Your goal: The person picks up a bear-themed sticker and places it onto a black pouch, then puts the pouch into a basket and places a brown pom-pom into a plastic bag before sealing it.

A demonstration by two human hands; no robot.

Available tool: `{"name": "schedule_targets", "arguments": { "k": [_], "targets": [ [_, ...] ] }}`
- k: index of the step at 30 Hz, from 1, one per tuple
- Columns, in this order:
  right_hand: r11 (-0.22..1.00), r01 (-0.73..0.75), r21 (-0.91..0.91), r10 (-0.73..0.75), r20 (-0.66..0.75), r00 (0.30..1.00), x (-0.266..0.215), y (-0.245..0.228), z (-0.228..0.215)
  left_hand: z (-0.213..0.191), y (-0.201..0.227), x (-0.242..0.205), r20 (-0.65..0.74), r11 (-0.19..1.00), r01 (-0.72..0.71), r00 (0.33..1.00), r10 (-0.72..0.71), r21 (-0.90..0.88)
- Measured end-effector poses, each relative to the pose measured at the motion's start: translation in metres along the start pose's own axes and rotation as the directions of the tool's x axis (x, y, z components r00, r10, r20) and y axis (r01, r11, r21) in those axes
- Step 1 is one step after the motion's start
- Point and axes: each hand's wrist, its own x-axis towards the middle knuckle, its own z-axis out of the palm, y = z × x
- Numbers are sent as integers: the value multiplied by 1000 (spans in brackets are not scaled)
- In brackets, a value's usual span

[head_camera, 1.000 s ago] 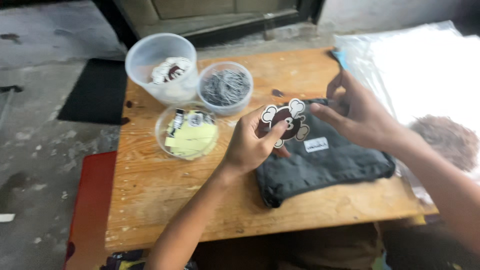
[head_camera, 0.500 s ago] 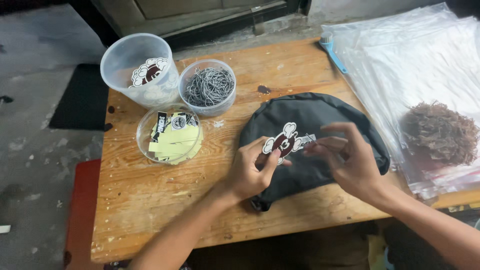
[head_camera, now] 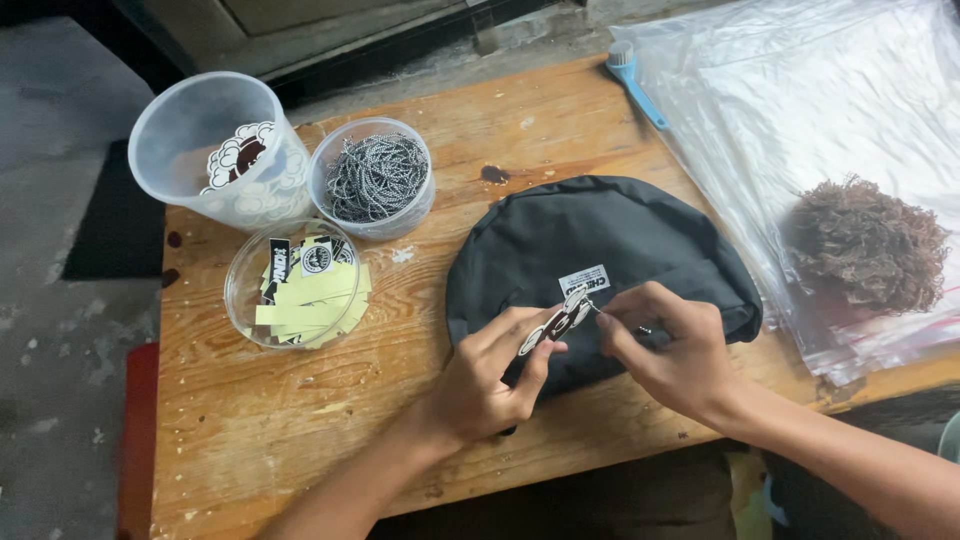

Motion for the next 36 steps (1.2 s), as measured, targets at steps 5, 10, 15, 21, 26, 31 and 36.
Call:
{"name": "schedule_targets", "arguments": {
  "k": [5,10,15,21,26,31,36],
  "targets": [
    [1000,28,-14,-28,-10,1000,-2,-2,2,-3,2,3,-5,1000,-22,1000,22,0],
    [1000,23,3,-23,-12,1000,-4,2,1,-1,1,2,-4,999,-42,999,42,11],
    [999,14,30,-14,4,1000,-5,1,2,-2,2,4,4,999,-51,999,51,19],
    [1000,15,23,-15,-28,1000,-6,3,1,-1,3,3,29,998,-55,998,54,27],
    [1000,-6,21,7,-13,1000,-2,0,1,-2,3,3,47,998,-64,997,63,25],
    [1000,-10,-12,10,-4,1000,-3,-4,1,-1,0,0,60,996,-73,996,71,42],
    [899,-386,205,326,275,905,4,-32,1,-6,2,6,89,988,-128,989,120,89]
  ]
}}
